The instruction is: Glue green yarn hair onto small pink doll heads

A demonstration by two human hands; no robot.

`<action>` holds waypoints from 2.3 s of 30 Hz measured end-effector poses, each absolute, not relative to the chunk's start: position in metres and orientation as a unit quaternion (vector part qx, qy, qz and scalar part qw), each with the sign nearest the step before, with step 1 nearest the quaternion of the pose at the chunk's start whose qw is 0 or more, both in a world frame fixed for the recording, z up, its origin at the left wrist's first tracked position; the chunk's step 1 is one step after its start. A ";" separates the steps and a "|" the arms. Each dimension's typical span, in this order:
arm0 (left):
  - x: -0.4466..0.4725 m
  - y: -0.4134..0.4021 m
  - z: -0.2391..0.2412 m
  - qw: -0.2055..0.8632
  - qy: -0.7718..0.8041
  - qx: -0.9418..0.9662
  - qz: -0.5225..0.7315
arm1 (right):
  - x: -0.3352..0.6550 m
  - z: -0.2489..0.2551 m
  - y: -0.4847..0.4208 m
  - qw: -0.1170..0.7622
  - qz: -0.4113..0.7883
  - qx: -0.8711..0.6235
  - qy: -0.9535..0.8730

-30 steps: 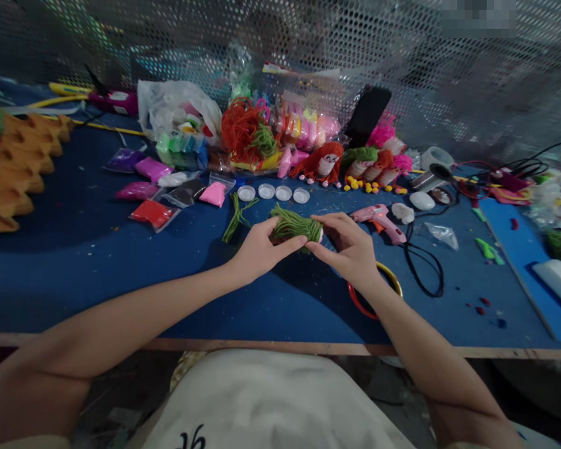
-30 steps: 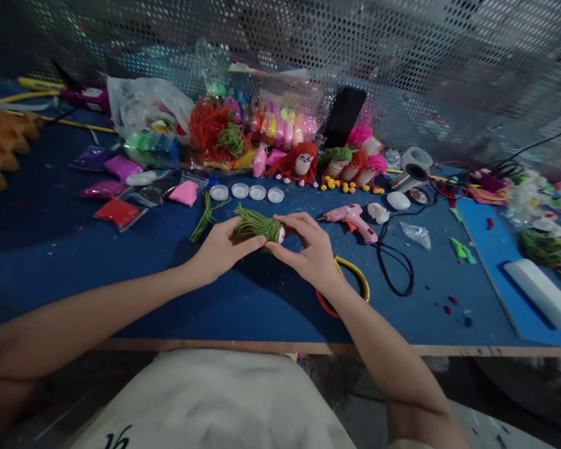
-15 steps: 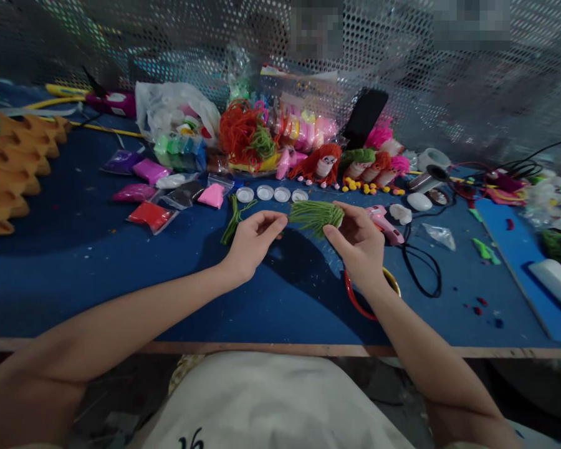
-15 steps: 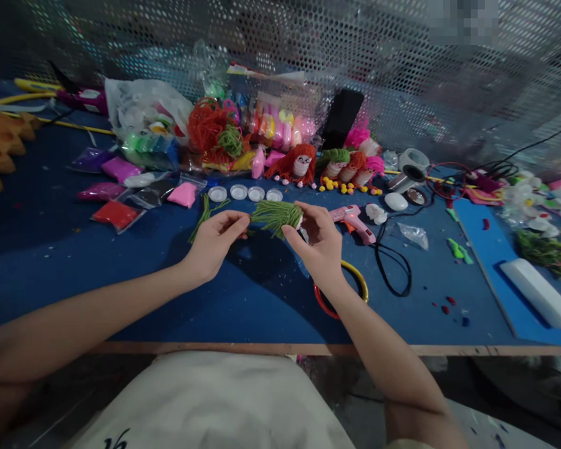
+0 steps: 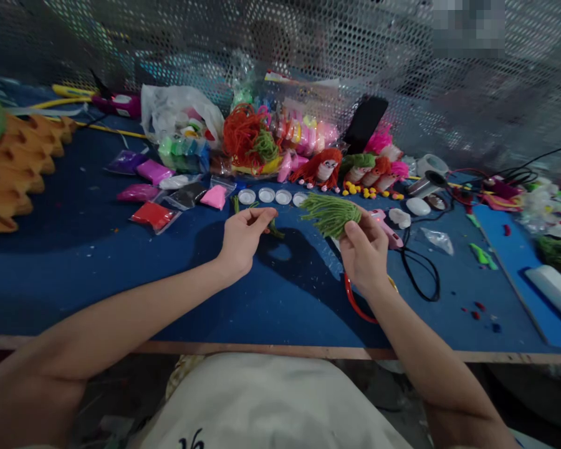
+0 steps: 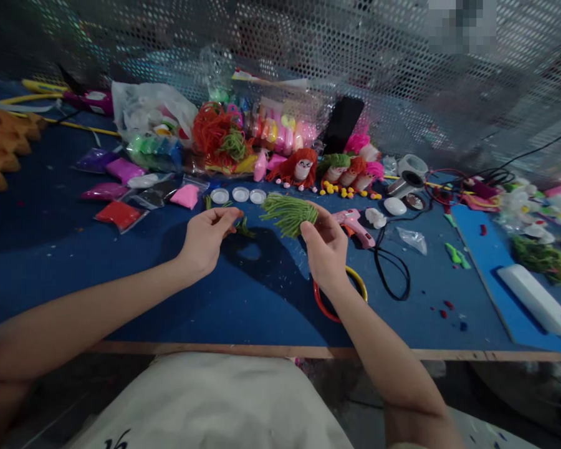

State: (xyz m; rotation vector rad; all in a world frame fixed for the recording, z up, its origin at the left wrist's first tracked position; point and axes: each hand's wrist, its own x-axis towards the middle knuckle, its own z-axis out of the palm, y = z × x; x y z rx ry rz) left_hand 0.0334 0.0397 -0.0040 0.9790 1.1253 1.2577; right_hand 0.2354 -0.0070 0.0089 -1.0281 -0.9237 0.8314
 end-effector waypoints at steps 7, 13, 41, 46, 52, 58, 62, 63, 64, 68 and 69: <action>0.031 0.040 -0.001 0.523 0.453 0.471 0.547 | 0.237 0.012 -0.010 0.727 0.377 -0.380 -0.429; 0.027 0.051 -0.003 0.508 0.479 0.442 0.564 | 0.239 0.009 -0.010 0.755 0.345 -0.384 -0.405; 0.010 0.069 0.008 0.438 0.427 0.594 0.521 | 0.241 0.016 0.003 0.814 0.266 -0.398 -0.328; 0.009 0.060 0.012 0.386 0.435 0.694 0.425 | 0.237 0.009 -0.001 0.796 0.228 -0.414 -0.376; 0.013 0.054 0.014 0.351 0.383 0.762 0.387 | 0.236 0.009 -0.010 0.697 0.179 -0.491 -0.491; 0.015 0.048 0.010 0.305 0.359 0.785 0.403 | 0.237 0.007 -0.011 0.638 0.166 -0.523 -0.540; 0.021 0.038 0.012 0.365 0.379 0.746 0.409 | 0.234 0.004 -0.012 0.599 0.206 -0.501 -0.590; 0.024 0.034 0.013 0.395 0.375 0.733 0.407 | 0.233 0.004 -0.013 0.588 0.209 -0.495 -0.605; 0.027 0.031 0.013 0.432 0.372 0.716 0.404 | 0.232 0.004 -0.013 0.578 0.208 -0.489 -0.619; 0.037 0.019 0.012 0.629 0.362 0.578 0.372 | 0.229 0.006 -0.017 0.542 0.201 -0.483 -0.657; 0.038 0.017 0.012 0.665 0.359 0.544 0.366 | 0.228 0.007 -0.018 0.534 0.203 -0.482 -0.664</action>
